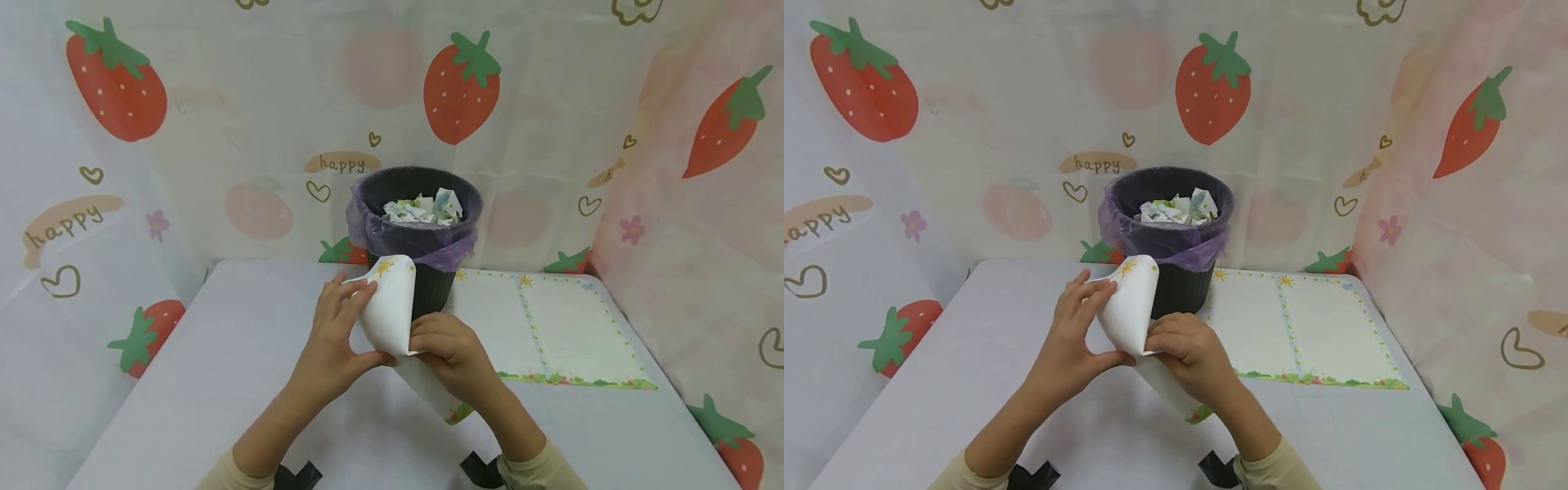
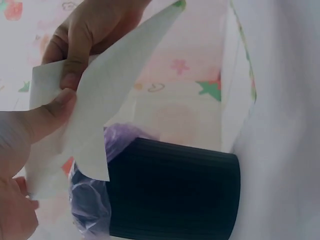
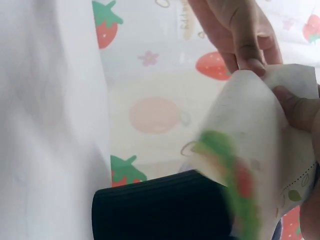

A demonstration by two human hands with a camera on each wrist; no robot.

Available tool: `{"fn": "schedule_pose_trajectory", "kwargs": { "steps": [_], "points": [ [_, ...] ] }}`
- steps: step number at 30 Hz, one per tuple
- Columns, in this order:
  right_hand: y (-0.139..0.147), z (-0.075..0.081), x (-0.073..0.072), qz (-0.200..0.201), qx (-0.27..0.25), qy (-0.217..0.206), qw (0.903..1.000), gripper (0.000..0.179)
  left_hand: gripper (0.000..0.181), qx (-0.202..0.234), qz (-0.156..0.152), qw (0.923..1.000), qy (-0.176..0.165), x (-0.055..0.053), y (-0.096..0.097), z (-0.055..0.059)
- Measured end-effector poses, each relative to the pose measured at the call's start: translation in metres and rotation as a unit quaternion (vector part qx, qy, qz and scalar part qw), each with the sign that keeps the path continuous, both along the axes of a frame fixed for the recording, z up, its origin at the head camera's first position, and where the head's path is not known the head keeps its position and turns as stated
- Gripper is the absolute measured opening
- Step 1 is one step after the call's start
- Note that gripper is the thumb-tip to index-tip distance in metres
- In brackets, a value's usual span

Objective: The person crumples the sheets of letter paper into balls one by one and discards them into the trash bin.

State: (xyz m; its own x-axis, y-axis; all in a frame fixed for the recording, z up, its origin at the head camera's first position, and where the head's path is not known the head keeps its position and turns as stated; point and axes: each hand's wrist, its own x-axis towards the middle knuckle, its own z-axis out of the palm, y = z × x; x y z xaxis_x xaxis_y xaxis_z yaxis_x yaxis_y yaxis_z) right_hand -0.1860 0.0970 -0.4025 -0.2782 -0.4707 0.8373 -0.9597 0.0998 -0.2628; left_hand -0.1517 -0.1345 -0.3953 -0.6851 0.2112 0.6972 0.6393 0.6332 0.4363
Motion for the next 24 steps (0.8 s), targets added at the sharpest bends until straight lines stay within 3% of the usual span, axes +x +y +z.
{"fn": "schedule_pose_trajectory", "kwargs": {
  "steps": [7, 15, 20, 24],
  "points": [
    [-0.001, -0.006, -0.002, -0.004, -0.031, 0.005, 0.9995, 0.025, 0.097, 0.036, -0.015, 0.9964, -0.075, 0.000, 0.009, -0.004],
    [-0.005, -0.008, 0.000, -0.019, -0.055, -0.016, 0.9982, 0.026, 0.050, 0.082, -0.069, 0.9939, -0.029, -0.002, 0.016, -0.015],
    [-0.008, -0.005, 0.003, -0.118, -0.038, -0.023, 0.9920, 0.029, 0.031, 0.134, -0.071, 0.9880, -0.029, -0.002, 0.019, -0.017],
    [-0.010, 0.001, 0.009, -0.177, -0.028, -0.007, 0.9837, 0.036, 0.030, 0.140, -0.022, 0.9898, -0.017, 0.000, 0.017, -0.017]
  ]
}}
